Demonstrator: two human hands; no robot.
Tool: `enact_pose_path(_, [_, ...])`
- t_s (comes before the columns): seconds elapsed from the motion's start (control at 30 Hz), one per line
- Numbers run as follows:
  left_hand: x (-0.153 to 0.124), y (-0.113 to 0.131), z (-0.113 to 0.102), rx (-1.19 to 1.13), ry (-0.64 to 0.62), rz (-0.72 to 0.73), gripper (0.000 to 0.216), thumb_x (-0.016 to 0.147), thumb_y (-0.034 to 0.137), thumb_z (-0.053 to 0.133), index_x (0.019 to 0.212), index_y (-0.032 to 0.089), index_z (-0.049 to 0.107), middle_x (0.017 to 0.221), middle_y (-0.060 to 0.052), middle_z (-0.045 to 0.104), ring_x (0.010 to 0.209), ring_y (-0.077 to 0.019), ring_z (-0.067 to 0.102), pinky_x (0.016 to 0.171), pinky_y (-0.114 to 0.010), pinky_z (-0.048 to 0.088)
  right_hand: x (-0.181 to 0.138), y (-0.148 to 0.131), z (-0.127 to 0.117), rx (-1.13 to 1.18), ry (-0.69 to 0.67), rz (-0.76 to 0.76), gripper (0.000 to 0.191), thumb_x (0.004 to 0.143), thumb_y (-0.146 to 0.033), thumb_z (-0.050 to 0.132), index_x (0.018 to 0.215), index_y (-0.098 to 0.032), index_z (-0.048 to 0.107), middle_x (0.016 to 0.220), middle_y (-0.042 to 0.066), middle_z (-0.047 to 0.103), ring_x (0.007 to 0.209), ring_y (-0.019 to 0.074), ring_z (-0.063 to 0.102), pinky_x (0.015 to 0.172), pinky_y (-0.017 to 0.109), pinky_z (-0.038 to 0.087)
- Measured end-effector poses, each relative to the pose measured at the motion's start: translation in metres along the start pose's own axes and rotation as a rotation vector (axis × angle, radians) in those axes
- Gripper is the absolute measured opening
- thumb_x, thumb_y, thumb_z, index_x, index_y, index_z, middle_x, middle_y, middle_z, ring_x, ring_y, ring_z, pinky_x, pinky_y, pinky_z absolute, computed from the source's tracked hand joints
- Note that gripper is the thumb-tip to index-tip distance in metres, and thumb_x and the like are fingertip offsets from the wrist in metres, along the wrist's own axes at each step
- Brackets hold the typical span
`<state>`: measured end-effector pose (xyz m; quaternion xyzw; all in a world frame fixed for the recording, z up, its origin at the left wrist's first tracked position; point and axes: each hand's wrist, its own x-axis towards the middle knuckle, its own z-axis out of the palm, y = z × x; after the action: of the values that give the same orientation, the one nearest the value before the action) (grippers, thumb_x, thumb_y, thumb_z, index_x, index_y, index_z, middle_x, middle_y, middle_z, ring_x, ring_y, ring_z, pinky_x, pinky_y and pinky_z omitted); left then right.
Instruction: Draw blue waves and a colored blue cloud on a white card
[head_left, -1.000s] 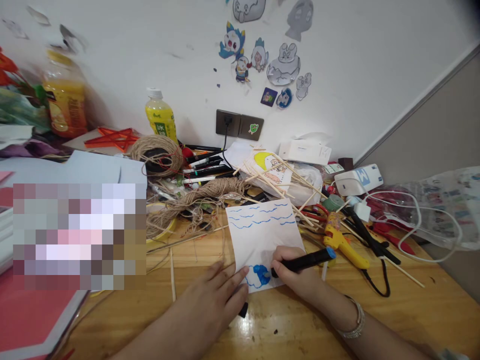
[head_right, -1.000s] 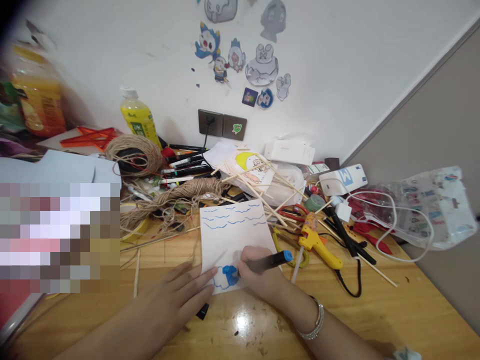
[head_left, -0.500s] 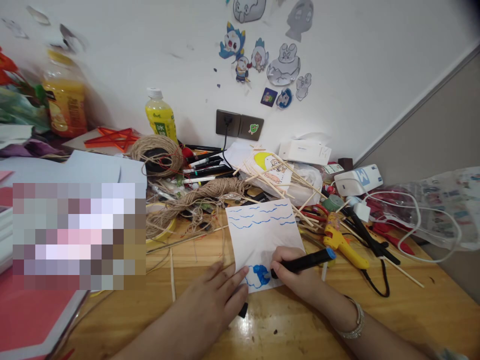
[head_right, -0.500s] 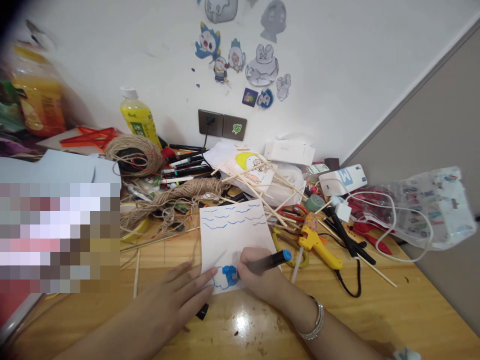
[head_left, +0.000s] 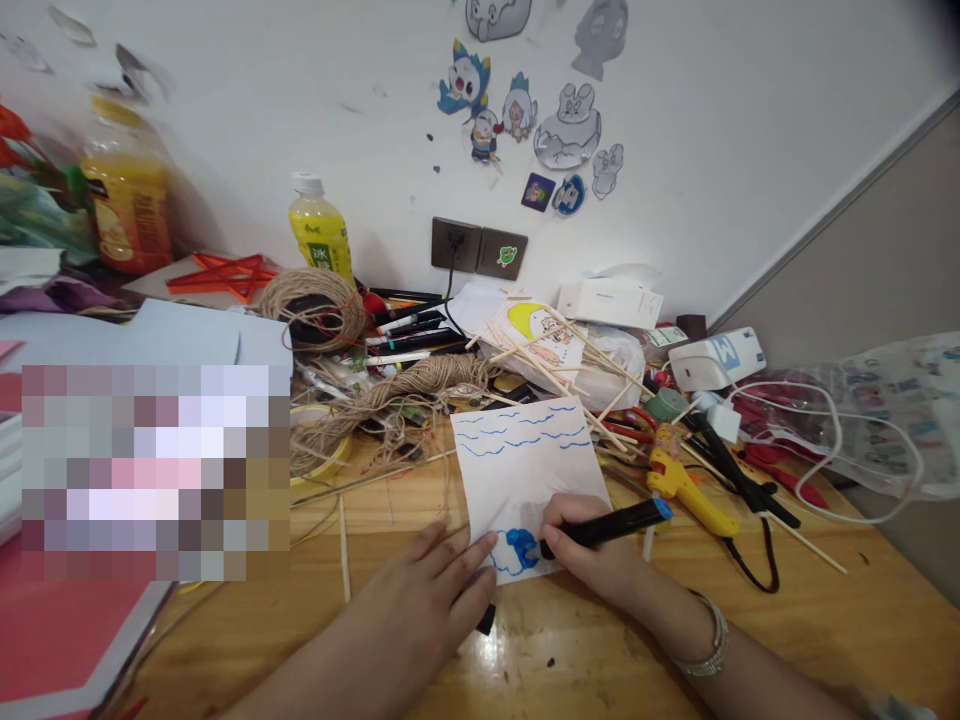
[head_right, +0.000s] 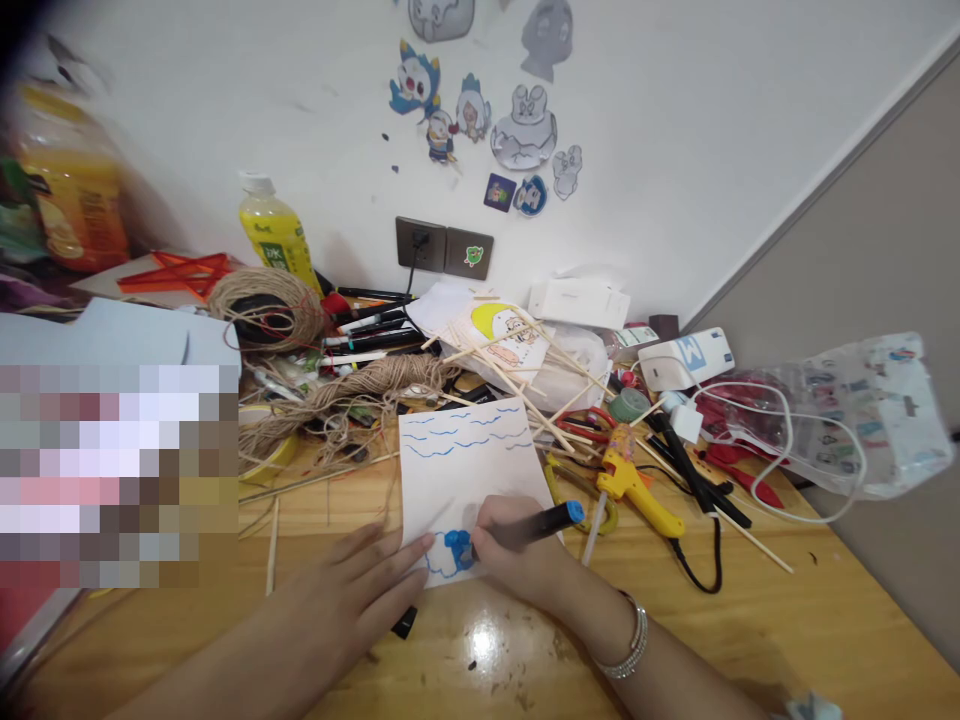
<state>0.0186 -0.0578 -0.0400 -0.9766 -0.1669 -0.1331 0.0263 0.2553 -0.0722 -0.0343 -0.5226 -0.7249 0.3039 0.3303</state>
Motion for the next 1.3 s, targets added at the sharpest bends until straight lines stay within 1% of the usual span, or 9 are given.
enact_pose_path(0.13, [0.000, 0.000, -0.001, -0.005, 0.014, 0.000, 0.020, 0.095, 0.027, 0.051, 0.110, 0.017, 0.060, 0.127, -0.010, 0.060, 0.113, -0.0234, 0.059, 0.098, -0.040, 0.038, 0.000, -0.001, 0.000, -0.006, -0.010, -0.006, 0.021, 0.076, -0.018, 0.049, 0.054, -0.020, 0.049, 0.053, 0.000, 0.057, 0.051, 0.0128, 0.051, 0.050, 0.023, 0.039])
enact_pose_path(0.3, [0.000, 0.000, -0.001, -0.003, -0.002, -0.003, 0.020, 0.094, 0.028, 0.052, 0.111, 0.018, 0.059, 0.128, -0.010, 0.059, 0.113, -0.0223, 0.058, 0.099, -0.039, 0.037, 0.001, -0.002, 0.000, 0.017, -0.018, -0.009, 0.021, 0.075, -0.019, 0.048, 0.055, -0.020, 0.050, 0.053, 0.000, 0.057, 0.051, 0.0127, 0.052, 0.050, 0.022, 0.039])
enact_pose_path(0.47, [0.000, 0.000, 0.004, 0.004, 0.023, -0.003, 0.020, 0.094, 0.027, 0.052, 0.110, 0.017, 0.058, 0.127, -0.010, 0.060, 0.113, -0.0224, 0.058, 0.099, -0.039, 0.037, 0.000, 0.000, 0.000, 0.022, -0.024, 0.008, 0.020, 0.075, -0.019, 0.050, 0.055, -0.020, 0.050, 0.053, 0.000, 0.057, 0.052, 0.0128, 0.052, 0.050, 0.022, 0.039])
enact_pose_path(0.67, [-0.001, 0.000, 0.003, 0.004, 0.059, 0.008, 0.019, 0.094, 0.026, 0.051, 0.109, 0.017, 0.059, 0.126, -0.010, 0.061, 0.111, -0.0226, 0.059, 0.098, -0.039, 0.037, 0.001, -0.001, 0.000, 0.029, -0.017, -0.007, 0.021, 0.076, -0.022, 0.048, 0.055, -0.020, 0.048, 0.052, 0.000, 0.055, 0.051, 0.0135, 0.050, 0.049, 0.023, 0.038])
enact_pose_path(0.83, [-0.005, -0.001, 0.016, 0.016, 0.135, -0.010, 0.022, 0.095, 0.026, 0.046, 0.110, 0.017, 0.059, 0.128, -0.009, 0.060, 0.112, -0.0224, 0.056, 0.102, -0.040, 0.033, 0.000, -0.001, -0.001, 0.075, 0.020, -0.043, 0.023, 0.078, -0.025, 0.047, 0.055, -0.021, 0.047, 0.052, 0.000, 0.053, 0.050, 0.0133, 0.049, 0.049, 0.023, 0.038])
enact_pose_path(0.9, [-0.006, -0.001, 0.021, 0.026, 0.141, -0.010, 0.021, 0.095, 0.026, 0.045, 0.110, 0.018, 0.059, 0.128, -0.009, 0.059, 0.113, -0.0217, 0.056, 0.103, -0.040, 0.033, -0.001, -0.001, -0.001, 0.057, 0.018, -0.046, 0.023, 0.077, -0.025, 0.047, 0.054, -0.020, 0.046, 0.051, -0.001, 0.052, 0.050, 0.0130, 0.048, 0.049, 0.023, 0.037])
enact_pose_path(1.07, [-0.006, -0.001, 0.023, 0.036, 0.168, -0.006, 0.021, 0.096, 0.026, 0.044, 0.109, 0.018, 0.059, 0.128, -0.008, 0.060, 0.111, -0.0207, 0.056, 0.103, -0.040, 0.032, 0.000, -0.001, 0.000, 0.049, 0.036, -0.034, 0.024, 0.077, -0.024, 0.047, 0.053, -0.020, 0.045, 0.050, -0.001, 0.051, 0.049, 0.0125, 0.047, 0.048, 0.022, 0.036])
enact_pose_path(1.17, [-0.007, -0.001, 0.021, 0.029, 0.152, -0.005, 0.023, 0.096, 0.029, 0.044, 0.111, 0.018, 0.058, 0.130, -0.009, 0.058, 0.113, -0.0209, 0.055, 0.105, -0.040, 0.031, 0.001, -0.001, -0.001, 0.082, 0.070, 0.002, 0.023, 0.077, -0.023, 0.047, 0.054, -0.020, 0.047, 0.051, -0.001, 0.052, 0.050, 0.0122, 0.048, 0.047, 0.022, 0.037])
enact_pose_path(1.3, [-0.008, -0.001, 0.020, 0.018, 0.094, -0.006, 0.024, 0.095, 0.027, 0.046, 0.115, 0.018, 0.057, 0.132, -0.009, 0.056, 0.116, -0.0212, 0.053, 0.105, -0.040, 0.031, 0.002, -0.001, -0.003, 0.044, 0.058, 0.022, 0.022, 0.078, -0.023, 0.049, 0.056, -0.019, 0.049, 0.053, 0.000, 0.055, 0.051, 0.0123, 0.049, 0.048, 0.022, 0.038])
